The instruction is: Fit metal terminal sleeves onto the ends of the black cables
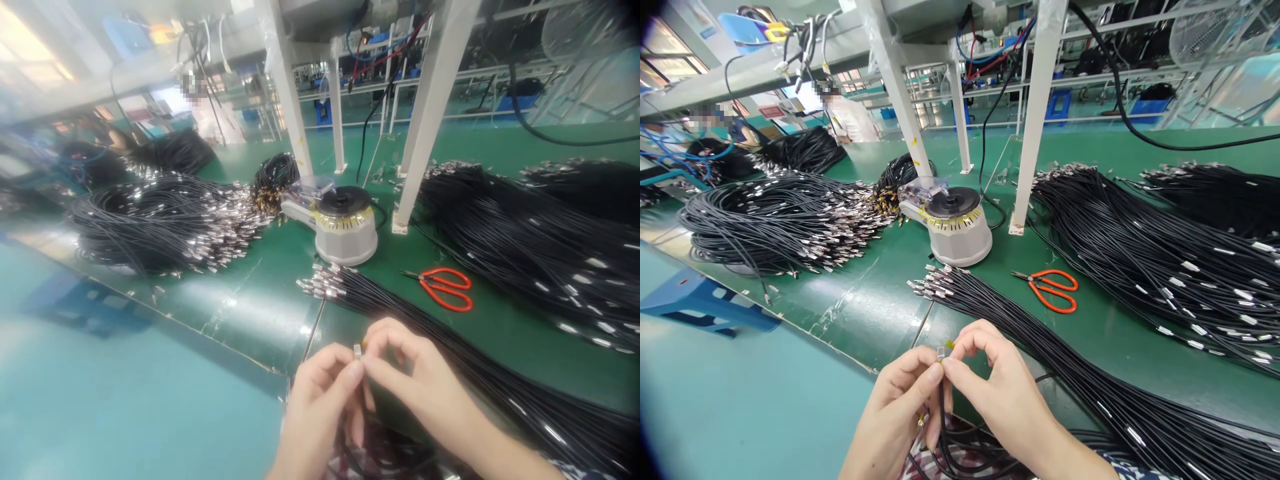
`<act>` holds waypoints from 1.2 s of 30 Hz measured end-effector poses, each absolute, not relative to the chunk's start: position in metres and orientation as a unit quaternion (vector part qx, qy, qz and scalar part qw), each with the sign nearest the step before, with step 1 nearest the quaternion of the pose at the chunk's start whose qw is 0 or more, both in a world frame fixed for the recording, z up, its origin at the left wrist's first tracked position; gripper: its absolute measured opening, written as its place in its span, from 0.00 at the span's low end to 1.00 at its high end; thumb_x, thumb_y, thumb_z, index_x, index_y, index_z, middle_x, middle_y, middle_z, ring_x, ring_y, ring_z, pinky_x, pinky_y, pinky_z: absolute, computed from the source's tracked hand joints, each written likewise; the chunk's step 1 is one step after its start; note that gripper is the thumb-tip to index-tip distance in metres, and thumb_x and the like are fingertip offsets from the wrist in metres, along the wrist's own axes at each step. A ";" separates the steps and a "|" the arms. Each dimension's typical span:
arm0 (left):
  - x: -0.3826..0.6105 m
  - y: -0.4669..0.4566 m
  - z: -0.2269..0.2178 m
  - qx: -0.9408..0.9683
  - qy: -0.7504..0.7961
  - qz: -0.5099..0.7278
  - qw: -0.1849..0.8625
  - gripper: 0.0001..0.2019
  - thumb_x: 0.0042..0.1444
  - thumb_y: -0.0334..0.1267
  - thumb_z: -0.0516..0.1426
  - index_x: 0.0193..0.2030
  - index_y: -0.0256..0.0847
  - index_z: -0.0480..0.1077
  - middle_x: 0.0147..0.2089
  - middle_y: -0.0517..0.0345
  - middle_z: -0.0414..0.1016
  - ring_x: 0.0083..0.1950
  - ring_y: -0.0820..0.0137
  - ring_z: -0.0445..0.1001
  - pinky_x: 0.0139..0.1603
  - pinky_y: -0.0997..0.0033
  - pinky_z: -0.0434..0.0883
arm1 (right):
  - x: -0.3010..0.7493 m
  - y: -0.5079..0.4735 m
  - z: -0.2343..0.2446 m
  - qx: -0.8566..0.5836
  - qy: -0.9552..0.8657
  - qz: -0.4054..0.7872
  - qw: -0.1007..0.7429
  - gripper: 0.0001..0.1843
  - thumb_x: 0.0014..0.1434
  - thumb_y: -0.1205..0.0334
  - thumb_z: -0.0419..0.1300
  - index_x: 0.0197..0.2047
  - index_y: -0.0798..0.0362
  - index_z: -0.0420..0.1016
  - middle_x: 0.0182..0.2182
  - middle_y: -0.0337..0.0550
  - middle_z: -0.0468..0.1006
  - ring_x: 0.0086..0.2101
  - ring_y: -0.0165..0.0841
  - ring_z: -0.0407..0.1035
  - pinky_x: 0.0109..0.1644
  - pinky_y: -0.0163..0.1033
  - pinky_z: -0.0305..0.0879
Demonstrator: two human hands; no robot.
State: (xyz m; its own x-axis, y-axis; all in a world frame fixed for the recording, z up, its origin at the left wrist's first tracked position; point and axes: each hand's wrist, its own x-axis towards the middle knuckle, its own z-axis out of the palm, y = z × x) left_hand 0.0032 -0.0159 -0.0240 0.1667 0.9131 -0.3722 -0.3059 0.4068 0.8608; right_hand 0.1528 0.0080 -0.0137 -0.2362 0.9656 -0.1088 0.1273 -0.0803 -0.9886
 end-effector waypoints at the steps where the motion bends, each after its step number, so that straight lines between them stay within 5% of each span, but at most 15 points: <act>1: 0.003 -0.016 -0.022 0.317 0.472 0.444 0.693 0.15 0.54 0.47 0.63 0.29 0.36 0.69 0.20 0.60 0.73 0.12 0.80 0.63 0.13 0.83 0.59 | 0.154 0.007 -0.013 -0.484 -0.565 0.550 0.379 0.11 0.58 0.60 0.61 0.25 0.51 0.67 0.35 0.39 0.71 0.39 0.35 0.68 0.48 0.40 0.61; 11: 0.002 -0.018 -0.016 0.306 0.486 0.466 0.673 0.15 0.54 0.47 0.63 0.28 0.36 0.71 0.21 0.58 0.74 0.12 0.80 0.65 0.13 0.83 0.59 | 0.155 0.006 -0.017 -0.499 -0.542 0.543 0.403 0.11 0.59 0.52 0.57 0.36 0.49 0.77 0.40 0.44 0.75 0.43 0.41 0.69 0.47 0.44 0.61; 19: 0.003 -0.020 -0.018 0.312 0.490 0.463 0.670 0.16 0.54 0.48 0.63 0.28 0.37 0.68 0.20 0.61 0.71 0.13 0.80 0.63 0.13 0.83 0.57 | 0.152 0.008 -0.010 -0.471 -0.539 0.576 0.394 0.11 0.55 0.58 0.62 0.23 0.51 0.70 0.32 0.41 0.72 0.37 0.38 0.68 0.46 0.43 0.59; 27: -0.001 -0.020 -0.021 0.284 0.476 0.452 0.699 0.16 0.44 0.41 0.70 0.30 0.38 0.67 0.21 0.67 0.68 0.16 0.83 0.59 0.15 0.85 0.57 | 0.153 0.007 -0.008 -0.473 -0.539 0.566 0.408 0.10 0.56 0.62 0.62 0.24 0.51 0.70 0.32 0.38 0.71 0.37 0.34 0.67 0.46 0.40 0.60; 36: 0.001 -0.017 -0.023 0.216 0.456 0.464 0.728 0.14 0.44 0.40 0.70 0.25 0.34 0.70 0.23 0.58 0.76 0.14 0.84 0.63 0.16 0.85 0.56 | 0.144 0.006 -0.014 -0.453 -0.524 0.574 0.437 0.16 0.58 0.65 0.62 0.19 0.53 0.68 0.29 0.37 0.69 0.35 0.32 0.67 0.44 0.39 0.60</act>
